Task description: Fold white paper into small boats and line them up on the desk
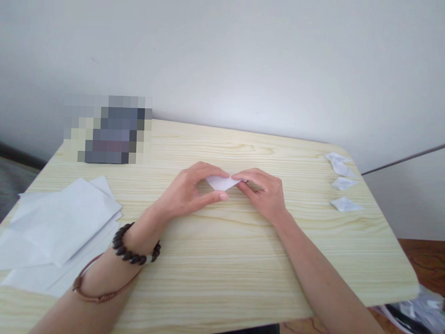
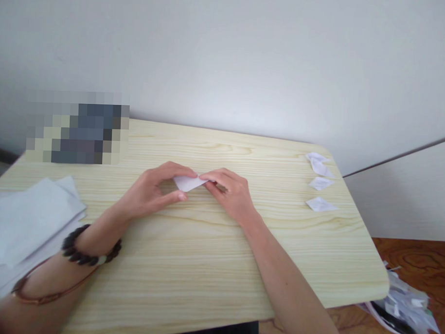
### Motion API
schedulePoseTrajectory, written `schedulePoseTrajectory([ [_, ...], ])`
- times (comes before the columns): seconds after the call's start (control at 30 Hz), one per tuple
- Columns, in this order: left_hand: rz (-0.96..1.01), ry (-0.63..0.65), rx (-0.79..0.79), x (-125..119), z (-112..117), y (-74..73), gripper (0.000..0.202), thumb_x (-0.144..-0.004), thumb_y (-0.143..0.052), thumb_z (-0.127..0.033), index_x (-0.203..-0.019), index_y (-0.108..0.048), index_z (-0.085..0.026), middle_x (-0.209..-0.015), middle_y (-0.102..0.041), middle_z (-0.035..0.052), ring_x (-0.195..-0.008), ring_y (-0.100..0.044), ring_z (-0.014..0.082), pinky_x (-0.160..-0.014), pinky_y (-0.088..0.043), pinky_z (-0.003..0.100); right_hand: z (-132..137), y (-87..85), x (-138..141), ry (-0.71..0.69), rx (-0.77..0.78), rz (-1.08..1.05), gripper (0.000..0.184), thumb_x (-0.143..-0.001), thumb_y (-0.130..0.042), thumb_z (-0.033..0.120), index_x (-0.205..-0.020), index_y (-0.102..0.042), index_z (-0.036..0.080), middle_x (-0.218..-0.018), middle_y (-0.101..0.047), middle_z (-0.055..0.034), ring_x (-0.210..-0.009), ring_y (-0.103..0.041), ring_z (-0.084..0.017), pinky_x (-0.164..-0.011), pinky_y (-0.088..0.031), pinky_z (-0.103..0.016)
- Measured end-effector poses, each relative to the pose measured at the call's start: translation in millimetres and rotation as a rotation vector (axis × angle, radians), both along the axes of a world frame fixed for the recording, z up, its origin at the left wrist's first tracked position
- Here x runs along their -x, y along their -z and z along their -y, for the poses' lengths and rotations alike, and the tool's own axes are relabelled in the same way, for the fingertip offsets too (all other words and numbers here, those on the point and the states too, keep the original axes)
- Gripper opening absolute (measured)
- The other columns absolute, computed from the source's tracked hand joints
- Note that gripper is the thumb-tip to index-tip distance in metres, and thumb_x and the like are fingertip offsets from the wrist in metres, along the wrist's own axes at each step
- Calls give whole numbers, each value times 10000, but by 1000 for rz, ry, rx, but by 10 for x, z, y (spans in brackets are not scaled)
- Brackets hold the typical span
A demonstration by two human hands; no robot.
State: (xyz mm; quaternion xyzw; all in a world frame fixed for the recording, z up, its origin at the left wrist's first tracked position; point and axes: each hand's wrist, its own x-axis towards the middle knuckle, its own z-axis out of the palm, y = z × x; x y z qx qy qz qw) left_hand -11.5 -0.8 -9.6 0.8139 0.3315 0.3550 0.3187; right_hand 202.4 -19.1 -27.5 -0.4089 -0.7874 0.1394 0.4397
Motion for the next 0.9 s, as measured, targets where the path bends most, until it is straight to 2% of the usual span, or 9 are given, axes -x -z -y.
schedulePoseTrajectory([
  [0.07,-33,29,-115,-3,-17,41,458,-724,-757,-461,-1082,-672,-188,-1036,-710,76,-985,-624,227,-882,-488,346,2,2,4,11,-3,10,129,-880,-607,174,-938,-702,240,-880,-740,-9,-803,-685,-133,-732,-547,-259],
  [0.1,-49,23,-155,-9,-23,64,435,-735,-755,-440,-1082,-671,-191,-1025,-710,73,-977,-625,223,-876,-492,346,5,1,10,14,-5,14,124,-875,-616,176,-937,-703,239,-876,-742,-6,-793,-684,-130,-731,-546,-255],
  [0.23,-66,-69,-254,-43,-16,111,185,-884,-601,-319,-988,-696,-199,-962,-714,66,-920,-640,186,-813,-509,302,32,-8,53,-15,-8,28,115,-875,-623,202,-950,-706,232,-878,-746,-10,-790,-689,-129,-739,-542,-244],
  [0.33,-103,-87,-276,-56,6,98,208,-909,-557,-332,-931,-710,-193,-893,-718,67,-846,-646,176,-752,-505,286,51,-2,84,-17,-19,60,114,-888,-613,244,-947,-709,231,-875,-748,-17,-783,-691,-139,-735,-544,-254],
  [0.5,-173,-151,-230,-12,-9,76,251,-910,-536,-365,-875,-723,-201,-791,-706,48,-755,-633,177,-692,-475,288,39,4,31,-2,45,116,167,-924,-557,280,-968,-715,249,-877,-761,-4,-774,-713,-148,-731,-563,-268],
  [0.6,-134,-241,-114,53,-36,58,211,-883,-570,-366,-842,-709,-213,-823,-719,30,-766,-647,175,-710,-477,274,5,-18,-69,108,142,65,188,-938,-527,279,-977,-708,243,-827,-764,7,-789,-730,-152,-734,-576,-263],
  [0.67,-125,-301,-50,81,-42,40,193,-862,-595,-383,-822,-701,-228,-836,-728,13,-754,-652,170,-712,-478,264,-12,-35,-116,188,148,-16,176,-930,-537,269,-962,-704,224,-787,-763,6,-772,-733,-149,-738,-578,-256],
  [0.8,-106,-252,-34,55,-19,24,227,-857,-599,-400,-814,-707,-206,-847,-733,21,-757,-656,169,-717,-482,263,6,-53,-75,122,162,-22,157,-915,-555,253,-927,-704,205,-771,-759,-3,-746,-728,-141,-716,-572,-236],
  [0.9,-91,-197,-64,13,-5,42,208,-854,-612,-372,-834,-722,-197,-829,-735,32,-757,-658,172,-704,-478,266,44,-45,15,70,161,-23,149,-876,-614,278,-994,-687,225,-868,-760,-11,-777,-725,-149,-732,-573,-250],
])
